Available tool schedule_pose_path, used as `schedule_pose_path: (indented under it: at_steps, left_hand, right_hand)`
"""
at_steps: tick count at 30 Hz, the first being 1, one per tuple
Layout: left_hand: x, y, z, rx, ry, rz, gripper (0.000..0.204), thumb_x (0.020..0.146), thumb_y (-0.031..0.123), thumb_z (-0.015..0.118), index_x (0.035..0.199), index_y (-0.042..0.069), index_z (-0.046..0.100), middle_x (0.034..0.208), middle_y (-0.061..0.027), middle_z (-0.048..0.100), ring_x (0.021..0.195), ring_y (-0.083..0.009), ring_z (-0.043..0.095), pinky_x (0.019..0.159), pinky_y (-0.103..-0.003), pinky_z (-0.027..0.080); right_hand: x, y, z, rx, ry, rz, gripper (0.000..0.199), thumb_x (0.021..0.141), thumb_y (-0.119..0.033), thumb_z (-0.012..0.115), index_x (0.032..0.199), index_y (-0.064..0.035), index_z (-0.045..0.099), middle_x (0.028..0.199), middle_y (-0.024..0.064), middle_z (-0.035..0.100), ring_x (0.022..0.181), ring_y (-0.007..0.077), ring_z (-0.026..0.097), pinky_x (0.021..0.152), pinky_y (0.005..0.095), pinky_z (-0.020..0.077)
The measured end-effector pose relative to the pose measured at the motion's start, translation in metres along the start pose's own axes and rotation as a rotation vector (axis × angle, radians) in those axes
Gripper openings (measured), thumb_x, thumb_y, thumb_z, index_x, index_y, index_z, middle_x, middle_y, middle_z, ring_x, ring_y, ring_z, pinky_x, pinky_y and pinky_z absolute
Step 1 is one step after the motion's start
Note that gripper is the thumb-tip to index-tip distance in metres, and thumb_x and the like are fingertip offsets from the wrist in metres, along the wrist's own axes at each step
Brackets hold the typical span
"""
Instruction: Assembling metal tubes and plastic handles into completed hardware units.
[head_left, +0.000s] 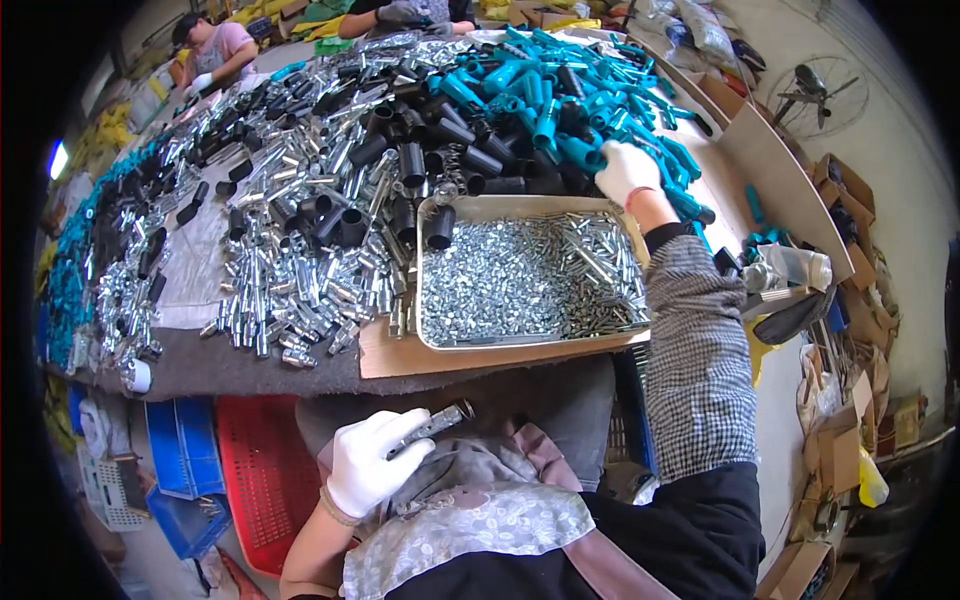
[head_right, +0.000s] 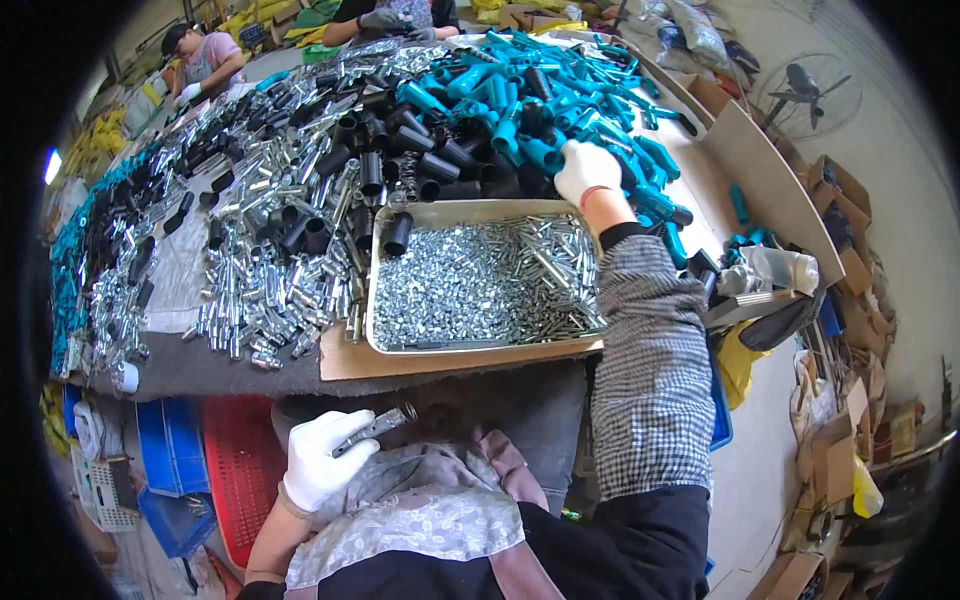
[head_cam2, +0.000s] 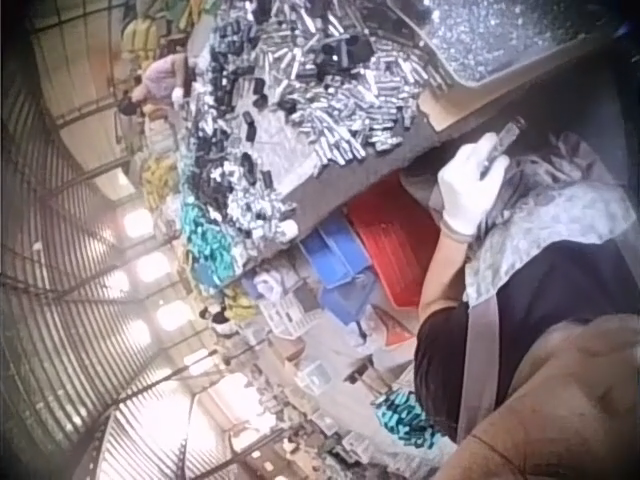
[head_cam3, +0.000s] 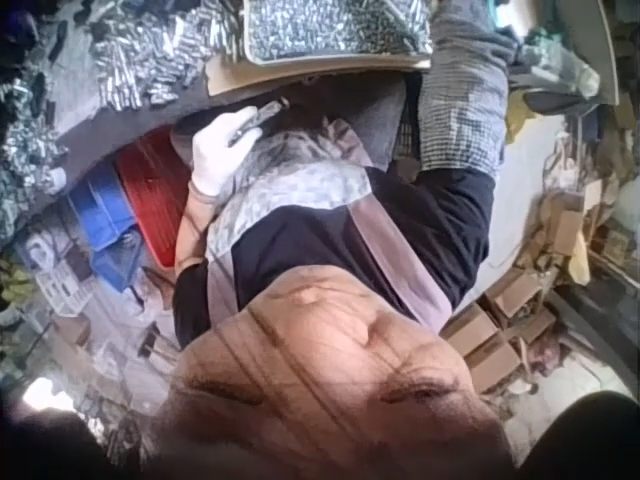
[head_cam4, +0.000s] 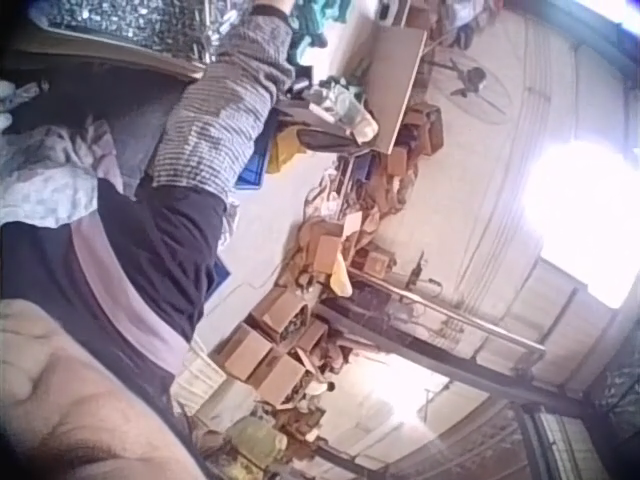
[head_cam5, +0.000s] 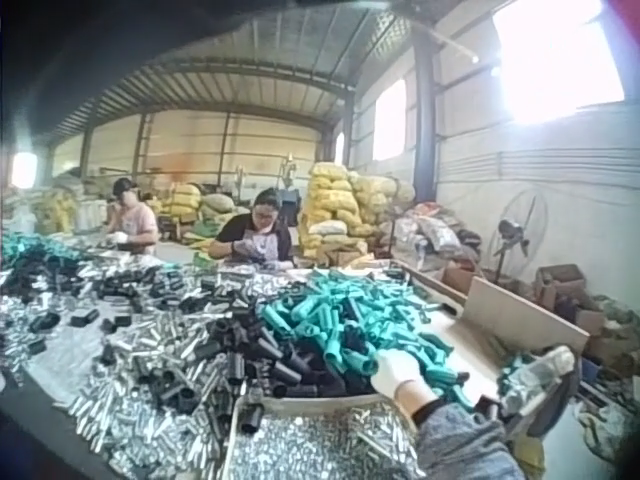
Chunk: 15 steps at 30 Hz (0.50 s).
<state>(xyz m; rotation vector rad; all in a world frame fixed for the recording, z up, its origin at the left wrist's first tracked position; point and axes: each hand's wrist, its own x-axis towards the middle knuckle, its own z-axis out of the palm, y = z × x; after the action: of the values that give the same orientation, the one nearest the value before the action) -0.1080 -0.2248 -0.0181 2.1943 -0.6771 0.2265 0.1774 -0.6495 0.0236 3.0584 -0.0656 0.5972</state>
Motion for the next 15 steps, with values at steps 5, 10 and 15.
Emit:
schedule_pose_path:
  at_steps: [5,10,15]
  left_hand:
    - [-0.009,-0.007,-0.009,0.019,-0.024,-0.053,0.033,0.076,0.013,0.081,0.107,0.003,0.073,0.082,-0.0135,0.068,0.066,-0.0276,0.067,0.060,-0.034,0.053]
    - [-0.005,-0.004,-0.011,-0.064,-0.044,-0.071,0.032,0.078,0.013,0.080,0.107,0.003,0.072,0.086,-0.0142,0.070,0.069,-0.0280,0.068,0.062,-0.033,0.054]
    - [-0.008,0.002,-0.012,-0.117,-0.014,-0.073,0.032,0.078,0.011,0.080,0.108,0.003,0.071,0.084,-0.0132,0.068,0.065,-0.0268,0.065,0.059,-0.033,0.052]
  right_hand:
    - [-0.050,-0.039,-0.086,0.278,0.340,-0.069,0.035,0.077,-0.029,0.066,0.102,-0.0052,0.070,0.100,0.0183,0.070,0.095,0.0347,0.068,0.084,0.0415,0.0537]
    - [-0.111,-0.071,-0.102,0.609,-0.269,-0.086,0.048,0.076,-0.035,0.069,0.106,0.0024,0.070,0.089,0.0181,0.068,0.084,0.0250,0.067,0.080,0.0339,0.0516]
    - [-0.164,-0.102,-0.064,0.753,-0.258,-0.157,0.031,0.077,-0.022,0.075,0.098,-0.0029,0.063,0.087,0.0166,0.066,0.082,0.0313,0.065,0.078,0.0384,0.0506]
